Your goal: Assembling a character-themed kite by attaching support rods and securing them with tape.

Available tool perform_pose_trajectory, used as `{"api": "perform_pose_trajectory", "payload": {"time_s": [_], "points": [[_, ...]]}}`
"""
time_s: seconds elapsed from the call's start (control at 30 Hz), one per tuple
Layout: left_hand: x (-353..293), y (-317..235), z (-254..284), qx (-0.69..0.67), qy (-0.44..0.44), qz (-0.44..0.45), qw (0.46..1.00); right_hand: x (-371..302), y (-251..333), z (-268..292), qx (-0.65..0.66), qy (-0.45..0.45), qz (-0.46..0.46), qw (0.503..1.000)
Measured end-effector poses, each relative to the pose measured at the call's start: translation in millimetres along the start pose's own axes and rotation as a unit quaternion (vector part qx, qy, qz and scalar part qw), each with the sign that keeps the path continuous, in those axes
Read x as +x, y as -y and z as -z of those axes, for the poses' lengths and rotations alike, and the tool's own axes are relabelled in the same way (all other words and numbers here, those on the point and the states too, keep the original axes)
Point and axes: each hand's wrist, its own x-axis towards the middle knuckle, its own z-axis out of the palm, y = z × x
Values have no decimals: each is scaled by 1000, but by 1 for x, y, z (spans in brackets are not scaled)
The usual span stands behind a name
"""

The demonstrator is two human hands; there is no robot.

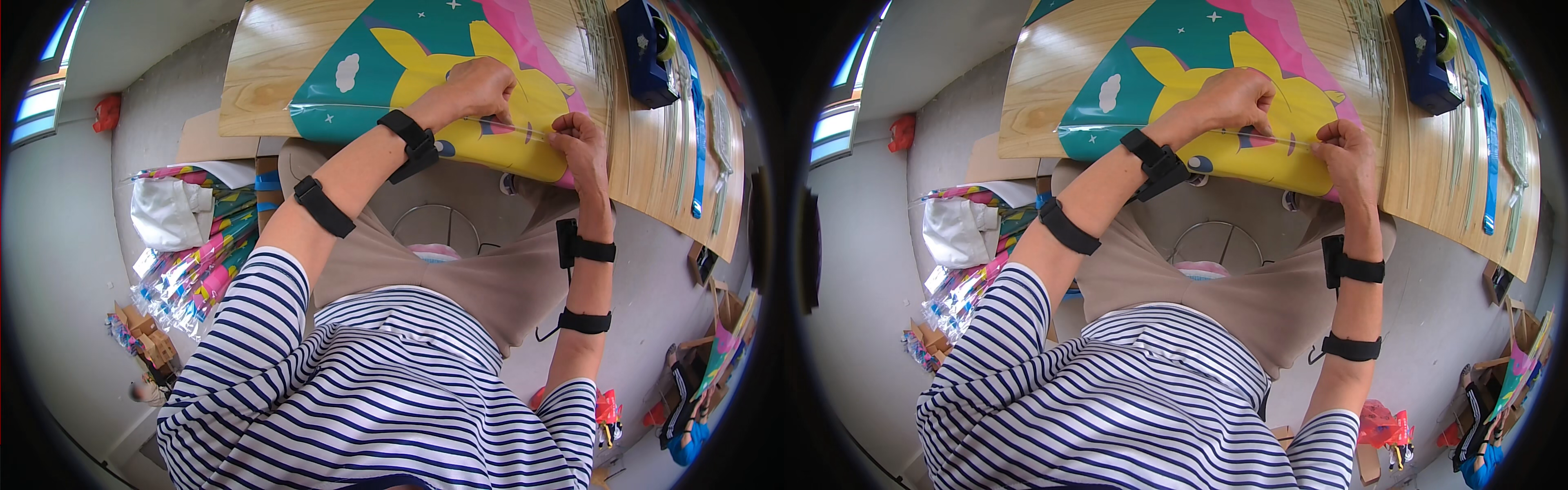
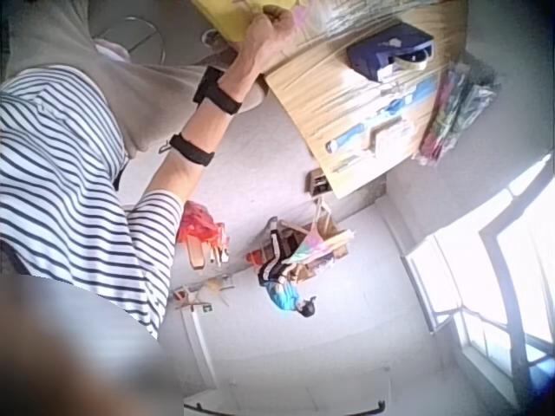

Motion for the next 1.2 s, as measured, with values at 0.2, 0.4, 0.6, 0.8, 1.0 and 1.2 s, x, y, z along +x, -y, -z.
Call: {"api": "perform_pose_trajectory", "payload": {"time_s": [0.2,0.4,0.6,0.8,1.0,1.2], "points": [[3,2,-1,-7,1,-2,1000,0,-1,0,1,-1,3,1000],[5,3,0,2,6,-11,1000,-1,-1,-1,19,4,6,1000],[5,0,0,21,5,-19,1000,2,-7,-1,12,-2,10,1000],[5,-2,0,45,-5,-12,999,1,-4,-4,-29,-22,27,999],[6,-2,2,43,19,5,999,-1,1,-7,-76,-43,29,996],[6,-2,2,47,31,2,998,-2,1,-6,-59,-35,23,997]]}}
